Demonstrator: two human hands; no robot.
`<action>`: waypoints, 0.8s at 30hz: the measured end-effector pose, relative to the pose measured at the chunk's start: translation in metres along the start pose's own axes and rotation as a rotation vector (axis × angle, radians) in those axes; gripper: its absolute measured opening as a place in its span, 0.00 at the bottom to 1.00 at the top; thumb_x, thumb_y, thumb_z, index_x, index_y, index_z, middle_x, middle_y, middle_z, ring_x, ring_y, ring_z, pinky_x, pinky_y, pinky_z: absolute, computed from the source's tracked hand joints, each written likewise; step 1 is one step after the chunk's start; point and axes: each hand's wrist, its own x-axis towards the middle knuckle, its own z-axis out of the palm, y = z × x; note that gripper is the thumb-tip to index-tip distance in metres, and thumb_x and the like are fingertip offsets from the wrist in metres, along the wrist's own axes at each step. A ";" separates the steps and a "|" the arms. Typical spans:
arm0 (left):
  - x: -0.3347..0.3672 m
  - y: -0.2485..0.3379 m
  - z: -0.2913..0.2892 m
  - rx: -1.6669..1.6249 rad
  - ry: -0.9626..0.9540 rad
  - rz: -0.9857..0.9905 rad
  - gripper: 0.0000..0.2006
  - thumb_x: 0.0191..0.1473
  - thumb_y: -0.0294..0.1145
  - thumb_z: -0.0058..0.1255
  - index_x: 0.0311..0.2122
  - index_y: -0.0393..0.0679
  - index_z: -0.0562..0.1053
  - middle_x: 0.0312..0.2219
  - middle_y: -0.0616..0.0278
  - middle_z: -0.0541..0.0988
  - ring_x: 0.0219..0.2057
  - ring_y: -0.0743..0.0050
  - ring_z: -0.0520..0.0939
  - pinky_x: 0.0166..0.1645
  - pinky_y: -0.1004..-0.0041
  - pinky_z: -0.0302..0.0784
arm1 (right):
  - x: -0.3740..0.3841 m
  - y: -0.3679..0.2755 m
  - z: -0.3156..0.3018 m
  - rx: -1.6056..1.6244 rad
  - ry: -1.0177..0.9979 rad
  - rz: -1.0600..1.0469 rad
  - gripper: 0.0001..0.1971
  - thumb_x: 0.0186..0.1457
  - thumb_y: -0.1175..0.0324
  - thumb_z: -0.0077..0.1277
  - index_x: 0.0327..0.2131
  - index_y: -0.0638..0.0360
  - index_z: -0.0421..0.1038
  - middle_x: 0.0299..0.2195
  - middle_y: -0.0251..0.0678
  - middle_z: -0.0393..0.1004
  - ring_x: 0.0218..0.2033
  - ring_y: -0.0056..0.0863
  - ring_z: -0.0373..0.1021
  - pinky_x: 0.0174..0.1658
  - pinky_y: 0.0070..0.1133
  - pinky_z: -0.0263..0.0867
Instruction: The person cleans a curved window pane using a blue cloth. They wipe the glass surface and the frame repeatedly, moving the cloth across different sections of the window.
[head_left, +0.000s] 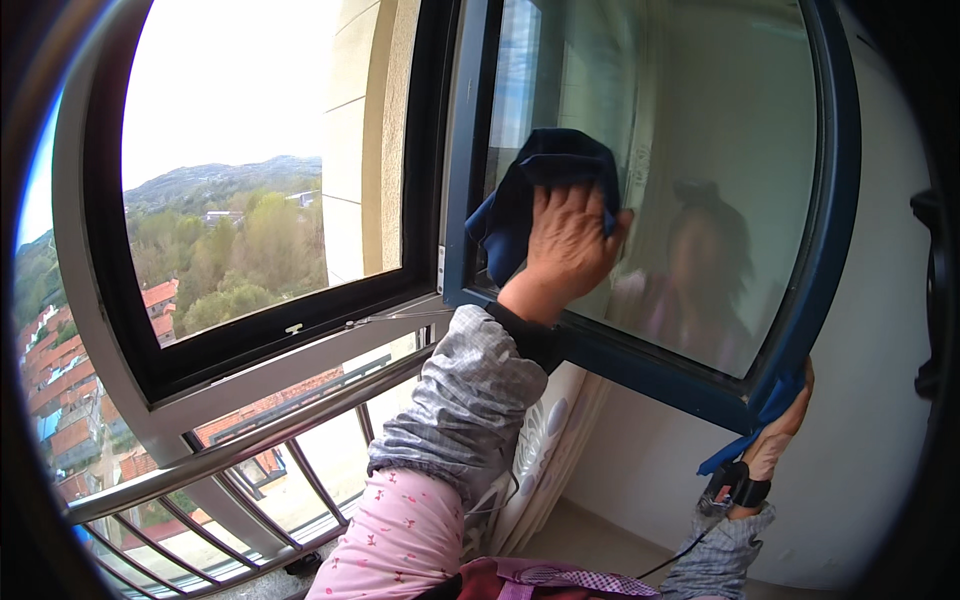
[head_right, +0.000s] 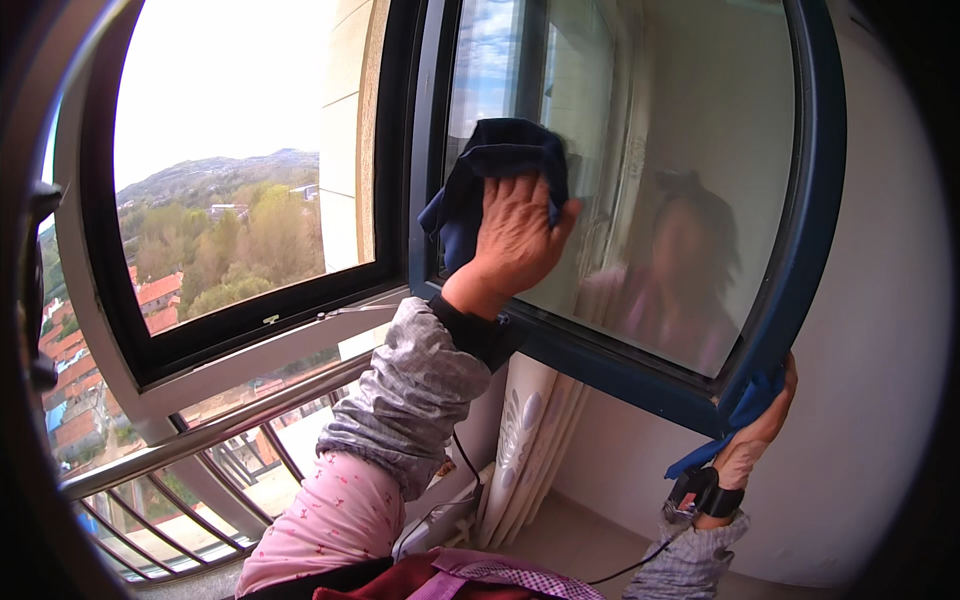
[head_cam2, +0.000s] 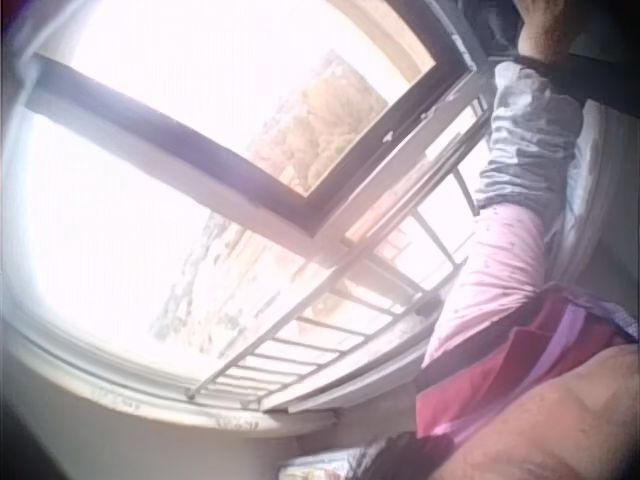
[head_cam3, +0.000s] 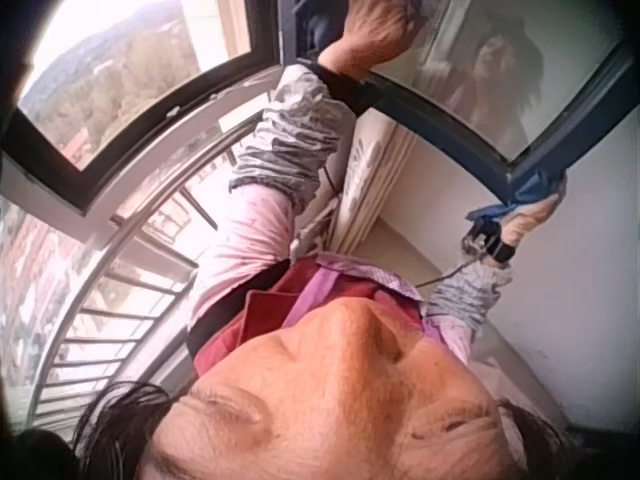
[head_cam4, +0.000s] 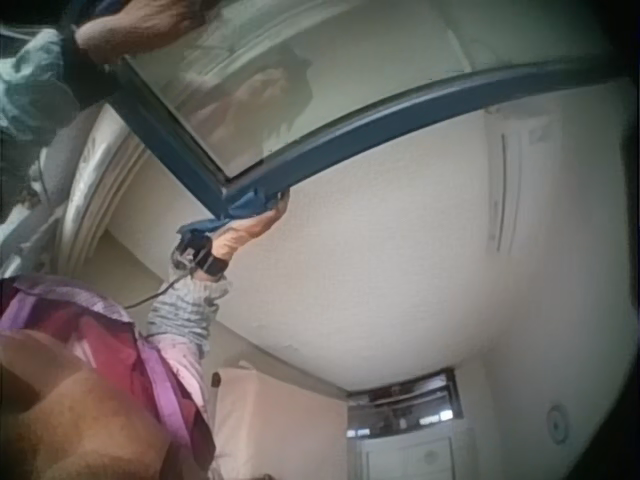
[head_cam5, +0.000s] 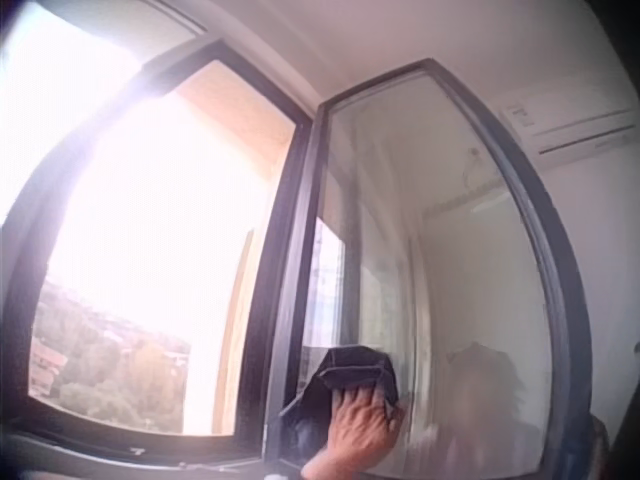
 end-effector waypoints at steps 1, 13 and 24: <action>-0.006 0.025 0.004 -0.092 -0.039 0.183 0.28 0.60 0.47 0.48 0.59 0.37 0.68 0.56 0.47 0.71 0.62 0.42 0.65 0.69 0.45 0.47 | 0.001 0.001 -0.001 0.005 0.014 0.032 0.39 0.63 0.33 0.25 0.64 0.51 0.60 0.61 0.43 0.62 0.62 0.43 0.61 0.63 0.36 0.62; 0.051 -0.067 -0.009 -0.339 -0.009 -0.157 0.36 0.66 0.49 0.38 0.69 0.34 0.50 0.70 0.40 0.46 0.71 0.43 0.47 0.73 0.61 0.40 | -0.004 -0.002 -0.001 0.095 -0.027 0.017 0.66 0.37 0.10 0.25 0.67 0.59 0.54 0.63 0.47 0.60 0.62 0.43 0.61 0.63 0.35 0.60; -0.032 0.076 0.031 -0.316 -0.035 0.361 0.30 0.61 0.43 0.50 0.67 0.49 0.62 0.64 0.52 0.65 0.67 0.51 0.60 0.71 0.51 0.48 | 0.002 0.008 -0.006 -0.015 -0.118 -0.313 0.39 0.63 0.33 0.26 0.64 0.52 0.61 0.61 0.43 0.63 0.62 0.41 0.61 0.64 0.34 0.60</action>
